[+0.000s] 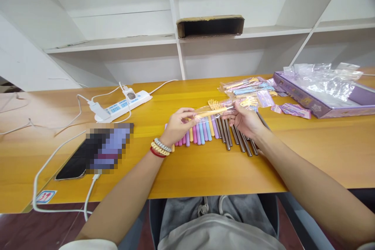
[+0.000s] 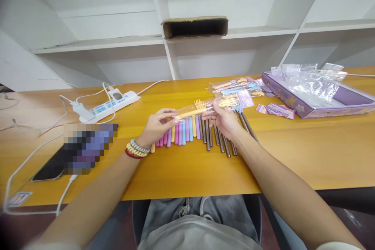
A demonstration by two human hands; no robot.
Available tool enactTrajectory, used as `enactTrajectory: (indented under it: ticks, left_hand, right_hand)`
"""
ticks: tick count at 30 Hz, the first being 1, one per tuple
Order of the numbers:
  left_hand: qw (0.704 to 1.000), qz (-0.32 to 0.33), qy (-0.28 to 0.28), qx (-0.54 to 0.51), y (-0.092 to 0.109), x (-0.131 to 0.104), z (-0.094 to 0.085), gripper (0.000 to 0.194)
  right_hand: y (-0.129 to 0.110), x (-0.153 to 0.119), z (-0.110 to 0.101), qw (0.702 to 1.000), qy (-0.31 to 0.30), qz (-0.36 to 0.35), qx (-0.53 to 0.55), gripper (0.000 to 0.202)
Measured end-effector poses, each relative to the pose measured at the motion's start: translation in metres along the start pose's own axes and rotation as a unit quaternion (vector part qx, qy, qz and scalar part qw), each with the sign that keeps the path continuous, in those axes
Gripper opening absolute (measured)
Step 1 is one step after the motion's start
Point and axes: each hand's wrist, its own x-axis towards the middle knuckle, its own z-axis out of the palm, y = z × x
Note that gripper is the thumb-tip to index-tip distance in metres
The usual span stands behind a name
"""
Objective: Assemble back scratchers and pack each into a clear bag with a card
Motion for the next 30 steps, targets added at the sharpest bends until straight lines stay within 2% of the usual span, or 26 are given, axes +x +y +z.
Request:
enactTrajectory:
  ticks: [6, 10, 15, 20, 25, 28, 30]
  left_hand:
    - [1.000, 0.013, 0.014, -0.010, 0.003, 0.001, 0.000, 0.021]
    - [0.997, 0.043, 0.056, -0.026, 0.005, 0.001, -0.001, 0.014]
    - [0.994, 0.039, 0.099, -0.019, 0.001, 0.003, -0.006, 0.013]
    - [0.997, 0.044, 0.055, 0.020, 0.001, 0.001, -0.003, 0.017]
    - [0.989, 0.082, 0.079, 0.092, 0.007, -0.002, 0.000, 0.022]
    - [0.988, 0.078, 0.033, 0.128, 0.010, -0.004, -0.002, 0.016]
    - [0.988, 0.063, -0.005, 0.139, 0.011, -0.004, -0.002, 0.021]
  right_hand:
    - [-0.004, -0.001, 0.000, 1.000, -0.023, 0.002, 0.000, 0.032]
    - [-0.010, 0.003, -0.006, 1.000, 0.010, -0.010, 0.005, 0.033]
    - [-0.015, 0.009, -0.017, 0.998, 0.053, -0.022, 0.017, 0.031]
    - [-0.014, 0.008, -0.016, 0.998, 0.055, -0.022, 0.014, 0.033]
    - [-0.012, 0.005, -0.010, 0.999, 0.048, -0.016, 0.013, 0.033]
    - [-0.012, 0.004, -0.010, 0.999, 0.036, -0.018, 0.012, 0.032]
    - [-0.012, 0.004, -0.010, 0.999, 0.029, -0.021, 0.011, 0.031]
